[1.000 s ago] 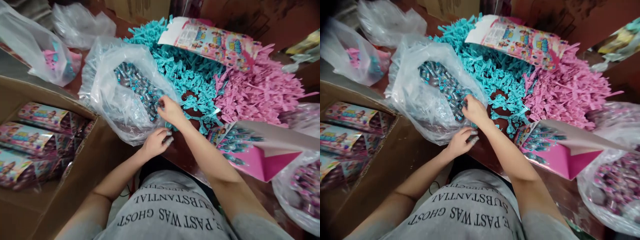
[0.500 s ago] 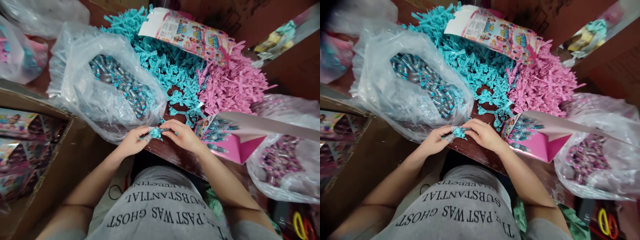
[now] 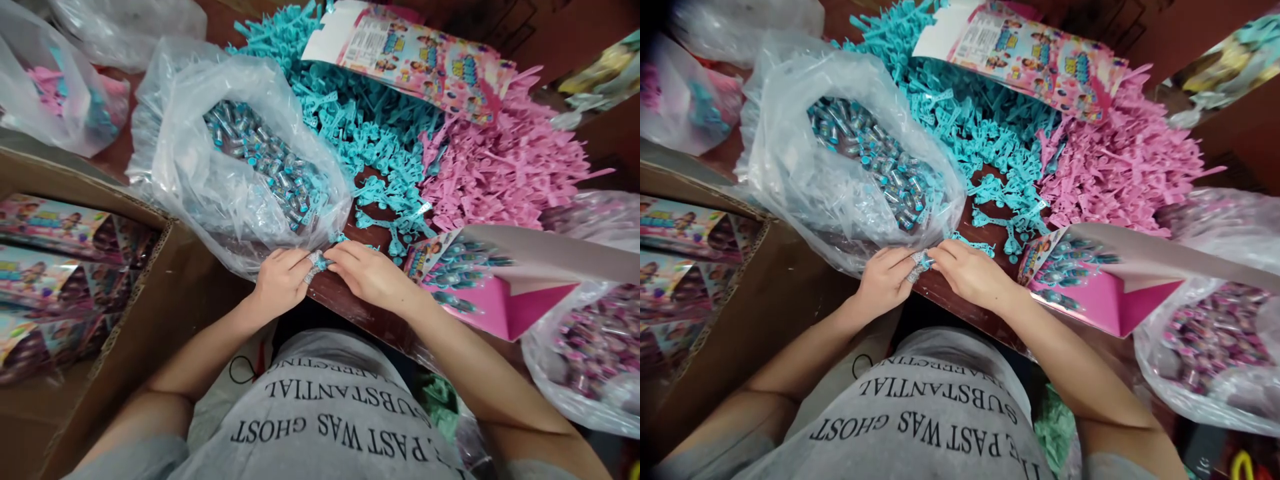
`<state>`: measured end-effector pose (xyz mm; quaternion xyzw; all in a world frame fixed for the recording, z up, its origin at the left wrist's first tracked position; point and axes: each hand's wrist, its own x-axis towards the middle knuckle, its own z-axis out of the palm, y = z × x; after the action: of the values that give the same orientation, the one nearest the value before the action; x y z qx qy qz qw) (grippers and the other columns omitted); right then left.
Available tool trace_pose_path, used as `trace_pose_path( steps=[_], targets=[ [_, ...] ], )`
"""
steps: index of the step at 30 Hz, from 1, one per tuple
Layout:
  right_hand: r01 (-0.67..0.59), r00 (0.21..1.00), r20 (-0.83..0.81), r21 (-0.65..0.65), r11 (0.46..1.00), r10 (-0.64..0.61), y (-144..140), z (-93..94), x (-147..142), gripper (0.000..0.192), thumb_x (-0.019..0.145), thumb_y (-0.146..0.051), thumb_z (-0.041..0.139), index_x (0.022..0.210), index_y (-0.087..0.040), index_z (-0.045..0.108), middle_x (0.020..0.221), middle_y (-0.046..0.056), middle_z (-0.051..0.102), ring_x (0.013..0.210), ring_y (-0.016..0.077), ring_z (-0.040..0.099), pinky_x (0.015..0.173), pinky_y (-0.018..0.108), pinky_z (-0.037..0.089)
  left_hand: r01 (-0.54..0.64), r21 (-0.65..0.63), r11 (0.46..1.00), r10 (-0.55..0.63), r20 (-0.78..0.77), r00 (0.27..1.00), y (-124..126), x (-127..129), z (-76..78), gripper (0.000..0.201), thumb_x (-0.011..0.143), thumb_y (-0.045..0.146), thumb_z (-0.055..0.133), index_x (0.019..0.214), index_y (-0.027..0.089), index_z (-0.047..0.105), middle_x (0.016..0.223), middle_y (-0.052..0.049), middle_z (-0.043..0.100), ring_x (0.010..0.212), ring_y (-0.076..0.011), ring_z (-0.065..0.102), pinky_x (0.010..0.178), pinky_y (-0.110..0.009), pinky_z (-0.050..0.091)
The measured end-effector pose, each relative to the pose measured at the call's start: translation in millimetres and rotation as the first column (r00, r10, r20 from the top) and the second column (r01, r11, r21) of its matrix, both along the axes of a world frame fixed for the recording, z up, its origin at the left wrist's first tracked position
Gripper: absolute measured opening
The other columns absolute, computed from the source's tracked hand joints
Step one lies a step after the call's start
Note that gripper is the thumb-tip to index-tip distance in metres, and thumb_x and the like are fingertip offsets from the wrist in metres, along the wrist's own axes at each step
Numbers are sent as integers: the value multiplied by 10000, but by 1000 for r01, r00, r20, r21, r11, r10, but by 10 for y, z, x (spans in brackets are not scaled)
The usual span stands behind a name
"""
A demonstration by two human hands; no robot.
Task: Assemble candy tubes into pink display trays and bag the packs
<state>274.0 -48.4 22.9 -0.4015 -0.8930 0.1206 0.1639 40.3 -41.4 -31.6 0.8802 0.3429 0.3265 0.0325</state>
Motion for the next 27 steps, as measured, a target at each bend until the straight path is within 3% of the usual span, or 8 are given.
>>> trace_pose_path(
  steps=[6, 10, 13, 18, 21, 23, 25, 27],
  targets=[
    [-68, 992, 113, 86, 994, 58, 28, -91, -113, 324, 1116, -235, 446, 1320, -129, 674, 1160, 157, 740, 1025, 278, 702, 704, 384, 639, -22, -138, 990, 27, 34, 999, -18, -120, 32, 197, 896, 97, 531, 835, 169, 704, 887, -101, 741, 761, -218, 697, 694, -334, 562],
    [-72, 997, 22, -37, 997, 73, 93, -87, -123, 314, 1129, -302, 453, 1301, -166, 679, 1138, 133, 755, 999, 253, 714, 752, 379, 627, 40, -277, 960, -12, 103, 995, -3, -178, 66, 211, 913, 88, 525, 808, 173, 688, 819, -72, 708, 714, -191, 675, 651, -298, 568],
    [-13, 995, -104, -234, 972, -12, 164, -42, -125, 330, 1139, -406, 452, 1184, -203, 707, 1032, 76, 777, 910, 209, 732, 818, 362, 605, 42, -195, 980, -14, 143, 990, 4, -203, 71, 209, 923, 92, 536, 946, 157, 734, 959, -104, 769, 821, -221, 729, 742, -333, 620],
    [85, 964, -207, -353, 932, -166, 181, 25, -199, 434, 1030, -543, 650, 1330, -230, 656, 1121, 63, 773, 735, 155, 670, 651, 303, 518, -44, -226, 973, 72, 117, 991, -13, -290, 26, 197, 964, 140, 548, 1021, 163, 735, 1063, -118, 788, 883, -227, 757, 767, -334, 634],
    [139, 954, -194, -389, 911, -228, 204, 26, -307, 338, 1052, -539, 603, 1029, -221, 715, 843, 6, 734, 643, 137, 600, 617, 286, 445, -105, -149, 983, 117, 75, 990, -34, -367, -13, 201, 959, 133, 548, 1044, 150, 729, 1105, -144, 787, 887, -248, 757, 762, -355, 625],
    [164, 958, -143, -434, 886, -247, 295, 13, -403, 466, 1058, -598, 560, 817, -218, 681, 692, -13, 671, 602, 138, 570, 601, 285, 412, -153, -136, 979, 165, 79, 983, -44, -420, -20, 219, 961, 124, 540, 1085, 150, 719, 1122, -149, 780, 910, -253, 750, 789, -363, 615],
    [196, 952, -127, -446, 873, -278, 464, -18, -513, 543, 1088, -605, 484, 757, -218, 670, 709, 3, 697, 644, 155, 620, 635, 290, 441, -202, -227, 953, 235, 130, 963, -49, -469, -2, 202, 975, 132, 533, 1086, 167, 698, 1122, -131, 762, 969, -243, 734, 845, -355, 600],
    [286, 930, -108, -384, 878, -351, 688, -66, -637, 432, 1108, -523, 487, 931, -220, 740, 935, 43, 793, 843, 205, 721, 771, 320, 515, -206, -393, 896, 309, 221, 925, -48, -503, 29, 141, 1001, 169, 521, 979, 190, 659, 1005, -84, 729, 927, -208, 701, 826, -319, 576]
  ],
)
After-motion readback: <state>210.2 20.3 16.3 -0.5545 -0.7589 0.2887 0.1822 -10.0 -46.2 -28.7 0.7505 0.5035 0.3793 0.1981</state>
